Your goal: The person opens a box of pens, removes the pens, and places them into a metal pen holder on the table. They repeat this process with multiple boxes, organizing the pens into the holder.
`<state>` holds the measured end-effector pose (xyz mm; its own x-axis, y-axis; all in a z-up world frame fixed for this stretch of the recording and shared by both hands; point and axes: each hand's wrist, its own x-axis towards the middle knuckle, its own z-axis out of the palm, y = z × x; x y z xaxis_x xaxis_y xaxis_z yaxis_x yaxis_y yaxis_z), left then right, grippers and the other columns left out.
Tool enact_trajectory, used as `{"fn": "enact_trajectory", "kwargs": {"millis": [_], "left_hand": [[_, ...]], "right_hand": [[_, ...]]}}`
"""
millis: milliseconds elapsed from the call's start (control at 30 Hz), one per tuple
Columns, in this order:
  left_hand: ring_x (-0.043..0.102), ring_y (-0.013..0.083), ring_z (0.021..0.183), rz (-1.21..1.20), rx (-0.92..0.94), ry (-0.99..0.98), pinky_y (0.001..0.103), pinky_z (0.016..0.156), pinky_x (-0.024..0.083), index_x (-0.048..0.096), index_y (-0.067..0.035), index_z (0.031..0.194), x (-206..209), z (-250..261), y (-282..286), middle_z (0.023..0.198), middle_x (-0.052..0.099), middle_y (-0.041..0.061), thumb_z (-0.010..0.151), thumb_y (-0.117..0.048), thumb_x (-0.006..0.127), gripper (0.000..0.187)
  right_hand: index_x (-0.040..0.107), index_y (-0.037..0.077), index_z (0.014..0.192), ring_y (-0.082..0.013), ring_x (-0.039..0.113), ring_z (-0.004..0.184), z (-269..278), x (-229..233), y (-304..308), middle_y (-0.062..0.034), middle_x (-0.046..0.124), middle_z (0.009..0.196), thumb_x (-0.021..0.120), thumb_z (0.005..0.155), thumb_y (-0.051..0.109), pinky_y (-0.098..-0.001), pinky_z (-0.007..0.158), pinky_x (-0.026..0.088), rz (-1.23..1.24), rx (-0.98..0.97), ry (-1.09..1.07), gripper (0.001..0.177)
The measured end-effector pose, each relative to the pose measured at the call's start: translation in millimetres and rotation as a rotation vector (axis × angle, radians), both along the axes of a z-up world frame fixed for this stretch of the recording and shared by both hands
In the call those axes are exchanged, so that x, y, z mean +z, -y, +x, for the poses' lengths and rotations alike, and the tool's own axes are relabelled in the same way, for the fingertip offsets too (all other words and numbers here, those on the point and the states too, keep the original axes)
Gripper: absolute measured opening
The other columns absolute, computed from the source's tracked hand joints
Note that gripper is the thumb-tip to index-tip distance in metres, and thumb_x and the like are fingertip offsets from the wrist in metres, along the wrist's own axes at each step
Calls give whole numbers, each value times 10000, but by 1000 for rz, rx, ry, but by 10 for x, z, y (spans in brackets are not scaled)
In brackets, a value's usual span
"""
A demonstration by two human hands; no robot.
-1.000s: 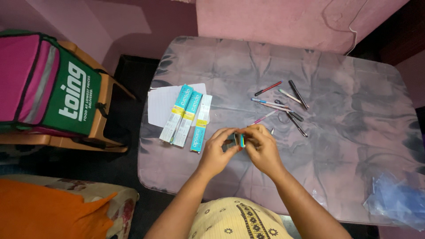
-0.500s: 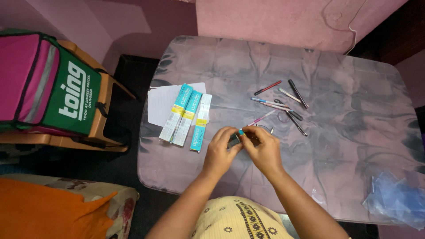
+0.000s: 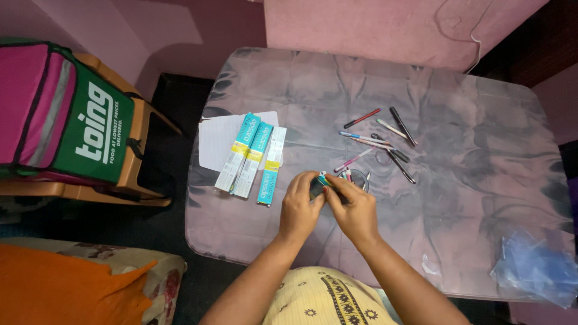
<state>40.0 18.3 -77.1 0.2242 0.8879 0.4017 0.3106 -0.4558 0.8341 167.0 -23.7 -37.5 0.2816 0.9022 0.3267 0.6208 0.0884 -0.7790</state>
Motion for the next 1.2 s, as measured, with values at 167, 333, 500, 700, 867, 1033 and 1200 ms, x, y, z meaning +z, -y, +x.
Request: {"fn": "enact_trajectory", "kwargs": {"millis": [167,333,500,700,867,1033,1200], "left_hand": [[618,410,1151,29,15,12,471,962,510,572,-32,1229,-65,-5,-1,1217,644,182,789,-19,779,487],[615,417,1169,82,8,2,473,972,516,583,-34,1216,-84,-49,-22,1241,634,185,790,-1,765,464],[629,401,1151,84,2,7,459,950,530,615,-45,1196,-71,-97,-43,1239,640,171,805,-2,767,422],[653,383,1118,87,-2,5,442,920,548,632,-63,1195,-116,-140,-75,1225,656,159,806,2,762,415],[645,404,1144,55,-31,26,460,947,539,538,-53,1308,-314,-175,-127,1230,651,171,830,-10,756,527],[614,439,1185,-25,-93,7,473,968,517,429,-41,1462,-533,-255,-172,1338,617,238,823,-63,774,726],[616,449,1166,-243,-166,-82,483,949,517,399,-46,1493,-866,-488,-232,1292,630,255,789,-129,824,826]], "right_hand": [[738,42,1166,-234,774,914,-47,-47,8,-120,769,1073,721,923,91,-313,783,595,42,3,54,248],[722,33,1210,-284,745,981,-78,-91,-12,-131,742,1169,710,920,75,-336,825,586,65,25,169,293],[723,47,1214,-291,738,953,-118,-158,-38,-125,735,1189,726,909,88,-350,812,584,117,20,260,308],[726,44,1210,-287,739,937,-163,-154,-71,-120,736,1185,732,905,80,-345,797,585,123,18,270,307],[721,42,1214,-281,730,898,-230,-157,-74,-123,730,1156,741,887,57,-348,774,579,163,29,252,327],[710,57,1249,-252,728,921,-190,-341,-124,-135,726,1153,719,897,19,-320,768,575,118,59,181,355],[688,48,1293,-127,707,921,-140,-606,-237,-113,753,1127,738,993,55,-277,819,571,101,-97,-181,303]]}}
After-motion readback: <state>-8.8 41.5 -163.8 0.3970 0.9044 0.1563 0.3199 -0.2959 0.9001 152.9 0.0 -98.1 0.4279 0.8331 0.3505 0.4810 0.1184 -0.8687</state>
